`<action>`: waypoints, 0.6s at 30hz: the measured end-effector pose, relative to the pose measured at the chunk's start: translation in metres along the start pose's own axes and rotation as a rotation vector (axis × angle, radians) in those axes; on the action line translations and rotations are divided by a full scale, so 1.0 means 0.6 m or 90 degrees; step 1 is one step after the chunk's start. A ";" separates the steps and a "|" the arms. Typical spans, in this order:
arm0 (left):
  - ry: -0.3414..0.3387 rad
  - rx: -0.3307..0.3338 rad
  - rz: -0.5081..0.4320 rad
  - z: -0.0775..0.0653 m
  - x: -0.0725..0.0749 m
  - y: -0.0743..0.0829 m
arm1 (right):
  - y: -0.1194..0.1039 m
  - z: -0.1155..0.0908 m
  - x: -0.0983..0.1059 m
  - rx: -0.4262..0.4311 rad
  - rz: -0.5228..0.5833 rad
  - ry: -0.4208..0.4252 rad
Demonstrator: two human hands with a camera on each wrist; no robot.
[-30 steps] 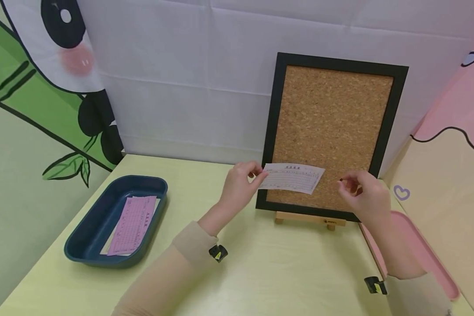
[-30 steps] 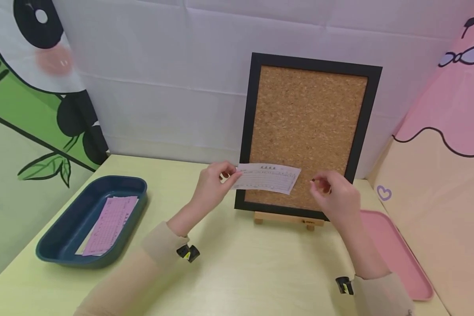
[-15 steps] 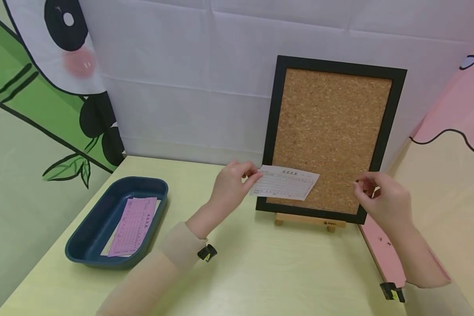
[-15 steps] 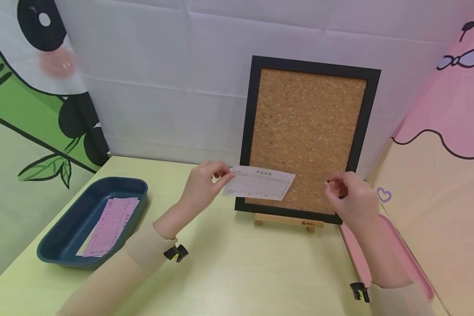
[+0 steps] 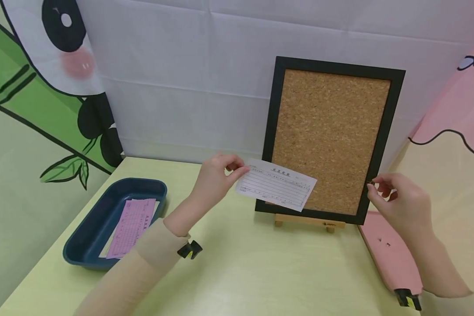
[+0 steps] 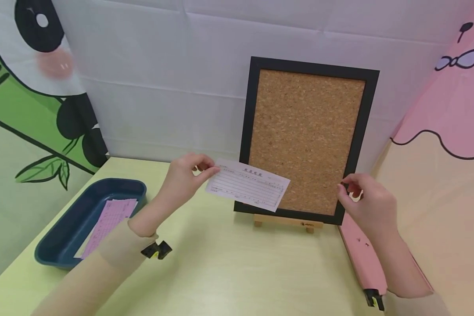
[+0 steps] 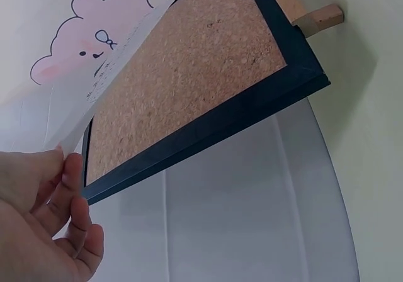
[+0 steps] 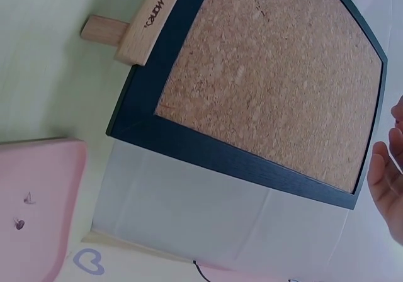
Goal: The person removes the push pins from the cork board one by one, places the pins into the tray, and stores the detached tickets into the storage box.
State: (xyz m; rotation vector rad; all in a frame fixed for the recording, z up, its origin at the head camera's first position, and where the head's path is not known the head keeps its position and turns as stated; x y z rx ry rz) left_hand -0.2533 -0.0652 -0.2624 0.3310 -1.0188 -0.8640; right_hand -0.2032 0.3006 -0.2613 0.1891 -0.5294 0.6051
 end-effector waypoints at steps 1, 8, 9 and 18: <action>-0.006 0.005 0.004 0.001 0.005 -0.001 | 0.002 -0.001 0.002 -0.002 0.001 0.003; -0.023 0.052 0.026 0.005 0.050 -0.010 | 0.011 -0.005 0.023 -0.020 -0.014 -0.005; -0.024 0.053 0.029 0.006 0.055 -0.011 | 0.012 -0.006 0.025 -0.021 -0.016 -0.011; -0.032 0.061 0.046 0.007 0.097 -0.030 | 0.029 -0.019 0.041 -0.030 -0.016 -0.004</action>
Point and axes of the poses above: each hand's wrist, its own z-axis towards the middle knuckle, its own x-axis out of the back of the hand, y = z × x, the point moved 5 cm from there along z, towards the middle knuckle, and after that the axes turned 8 degrees about x, right-handed, at the moved point
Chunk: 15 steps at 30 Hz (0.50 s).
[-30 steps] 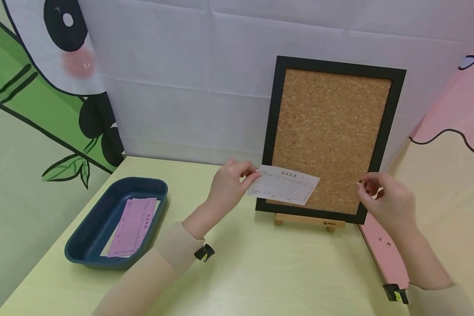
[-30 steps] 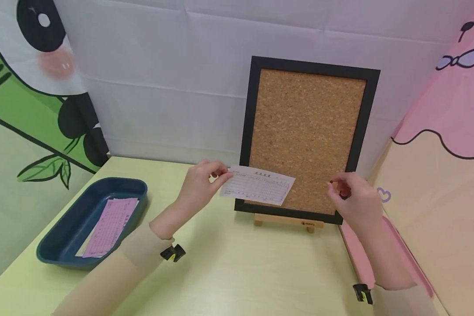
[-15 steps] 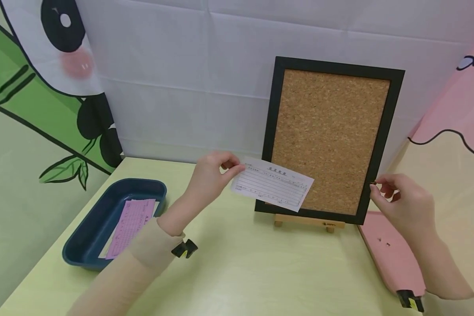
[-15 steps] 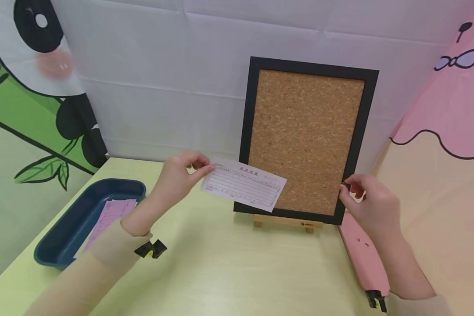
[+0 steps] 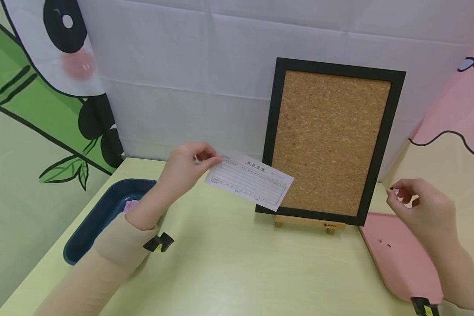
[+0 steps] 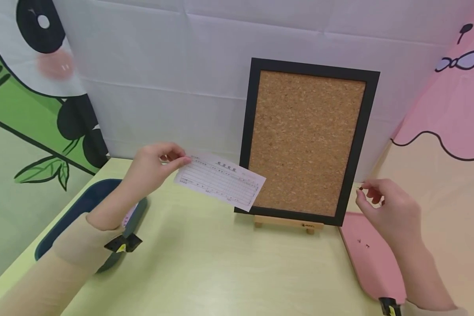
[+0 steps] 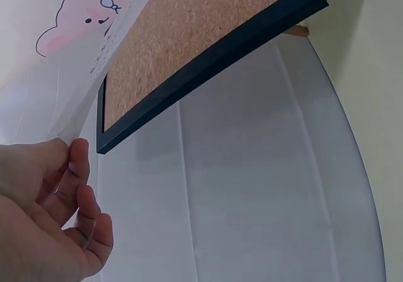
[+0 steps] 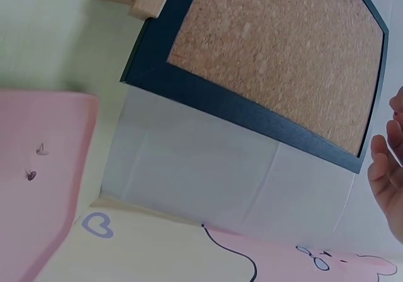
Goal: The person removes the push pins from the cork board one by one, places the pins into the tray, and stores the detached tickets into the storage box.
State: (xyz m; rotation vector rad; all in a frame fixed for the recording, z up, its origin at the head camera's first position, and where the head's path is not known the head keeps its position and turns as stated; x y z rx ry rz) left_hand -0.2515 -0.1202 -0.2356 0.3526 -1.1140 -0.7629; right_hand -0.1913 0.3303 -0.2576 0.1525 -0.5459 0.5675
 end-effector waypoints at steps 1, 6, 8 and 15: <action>0.001 0.001 0.004 -0.001 0.005 -0.004 | 0.003 -0.002 0.000 0.000 -0.005 -0.005; 0.009 0.016 0.025 0.000 0.025 -0.029 | 0.016 -0.013 0.004 -0.004 -0.025 -0.013; 0.011 0.027 0.032 0.000 0.033 -0.041 | 0.020 -0.017 0.006 -0.011 -0.028 -0.017; 0.010 0.057 0.052 -0.001 0.065 -0.074 | 0.030 -0.029 0.010 -0.025 -0.050 -0.032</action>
Point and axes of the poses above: each hand's wrist, its own z-axis towards the middle knuckle, its own x-axis out of the back of the hand, y = z × x, the point moved 5 cm from there along z, towards the middle knuckle, and after that the axes turned 8 degrees about x, right-handed, at the moved point
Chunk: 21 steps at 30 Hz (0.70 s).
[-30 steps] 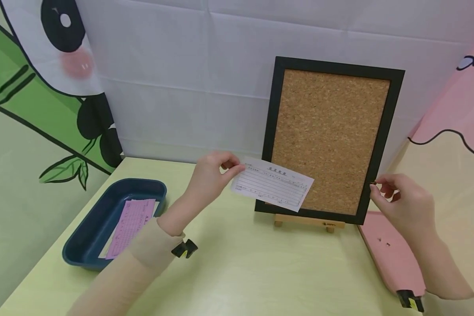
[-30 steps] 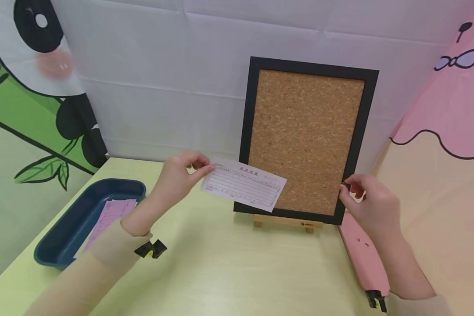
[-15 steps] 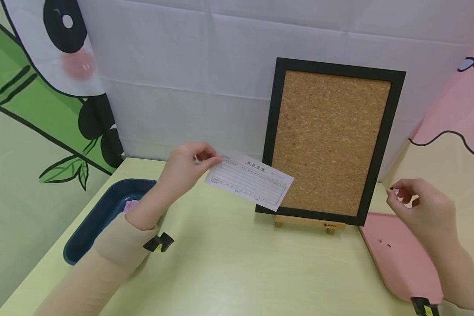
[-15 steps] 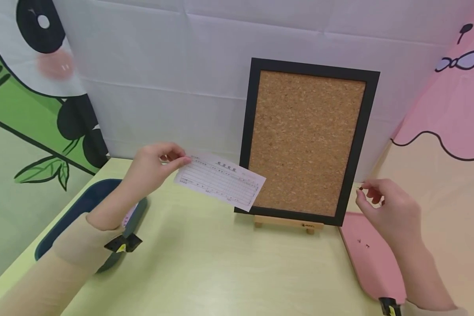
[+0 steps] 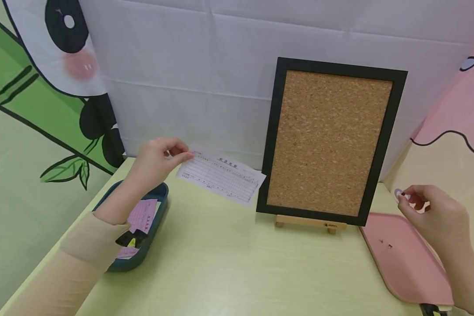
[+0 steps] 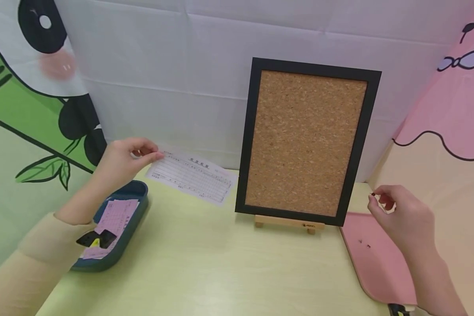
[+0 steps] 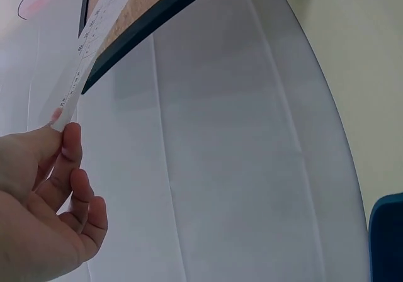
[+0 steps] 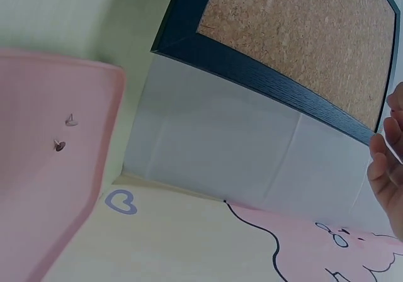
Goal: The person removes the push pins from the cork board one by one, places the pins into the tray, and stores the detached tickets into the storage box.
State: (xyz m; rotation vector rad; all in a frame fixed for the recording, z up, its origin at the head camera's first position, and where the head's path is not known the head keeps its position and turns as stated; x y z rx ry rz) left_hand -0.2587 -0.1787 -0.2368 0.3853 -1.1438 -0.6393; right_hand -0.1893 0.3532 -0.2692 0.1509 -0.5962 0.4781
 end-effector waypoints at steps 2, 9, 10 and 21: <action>-0.005 0.009 0.004 0.000 0.009 -0.010 | 0.004 -0.003 0.001 0.001 -0.010 -0.007; -0.005 0.024 0.031 0.000 0.036 -0.043 | 0.018 -0.014 -0.002 -0.005 -0.022 -0.034; -0.001 0.024 0.037 -0.001 0.039 -0.047 | 0.021 -0.015 -0.003 -0.007 -0.020 -0.035; -0.009 0.035 0.068 -0.003 0.064 -0.089 | 0.046 -0.036 -0.012 -0.039 -0.006 -0.060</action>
Point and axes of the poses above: each hand's wrist, its own z-axis towards the middle knuckle, its own x-axis out of the back of the hand, y = z × x, the point moved 5 cm from there along z, towards the middle knuckle, and after that the axes turned 8 degrees about x, right-handed, at the moved point
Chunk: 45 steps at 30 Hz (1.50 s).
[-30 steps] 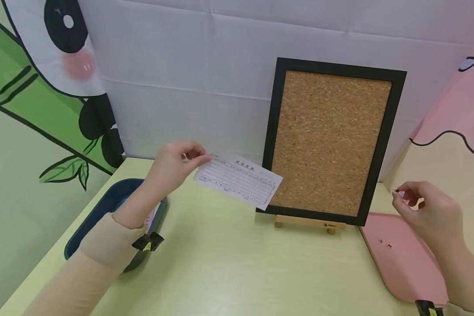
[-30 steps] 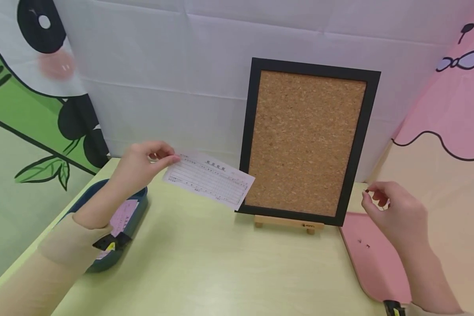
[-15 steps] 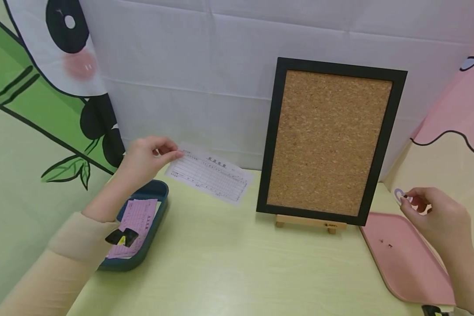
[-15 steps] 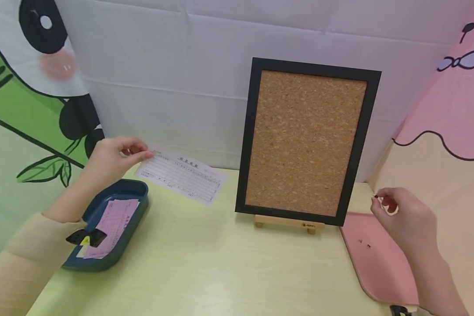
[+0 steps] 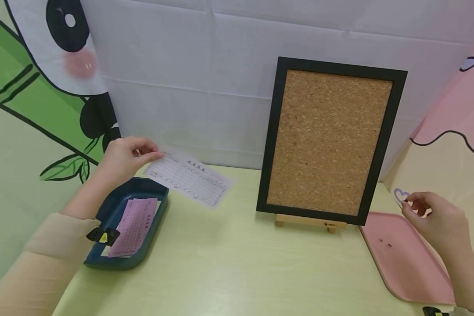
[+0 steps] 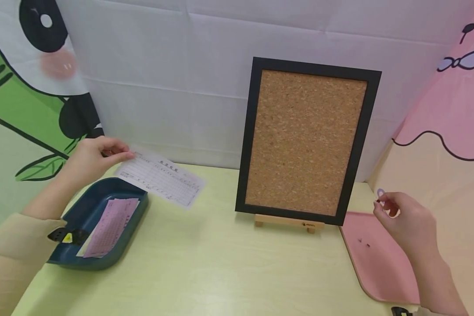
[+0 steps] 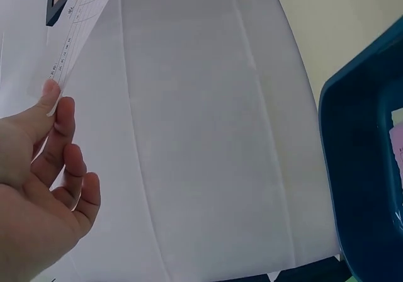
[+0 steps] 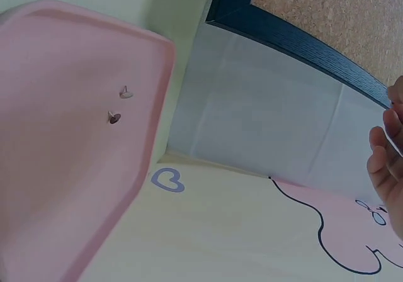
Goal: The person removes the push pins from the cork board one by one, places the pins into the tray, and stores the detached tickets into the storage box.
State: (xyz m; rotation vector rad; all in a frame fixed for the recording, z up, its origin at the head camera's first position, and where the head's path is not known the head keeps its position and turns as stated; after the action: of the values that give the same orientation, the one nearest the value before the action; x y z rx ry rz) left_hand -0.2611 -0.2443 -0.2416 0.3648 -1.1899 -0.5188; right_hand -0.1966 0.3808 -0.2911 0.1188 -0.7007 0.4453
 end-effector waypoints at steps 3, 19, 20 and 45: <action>-0.007 -0.002 0.012 0.002 0.003 -0.015 | 0.008 -0.004 -0.003 -0.013 0.007 -0.006; -0.026 -0.027 0.085 0.009 0.023 -0.086 | 0.042 -0.026 -0.027 -0.060 0.006 -0.065; -0.025 -0.030 0.089 0.009 0.024 -0.090 | 0.043 -0.029 -0.028 -0.064 0.005 -0.070; -0.100 0.010 0.154 0.018 0.055 -0.184 | 0.090 -0.064 -0.048 -0.123 0.016 -0.138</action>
State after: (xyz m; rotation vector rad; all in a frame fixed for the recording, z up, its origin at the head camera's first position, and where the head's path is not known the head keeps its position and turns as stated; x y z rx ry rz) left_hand -0.2829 -0.3541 -0.2706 0.1914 -1.3697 -0.3315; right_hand -0.2166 0.4291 -0.3411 -0.0242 -0.9559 0.3904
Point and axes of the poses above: each hand's wrist, its own z-axis towards the middle knuckle, its own x-axis out of the back of the hand, y = z × x, the point moved 5 cm from there along z, towards the middle knuckle, and after that the axes turned 8 degrees about x, right-handed, at the moved point
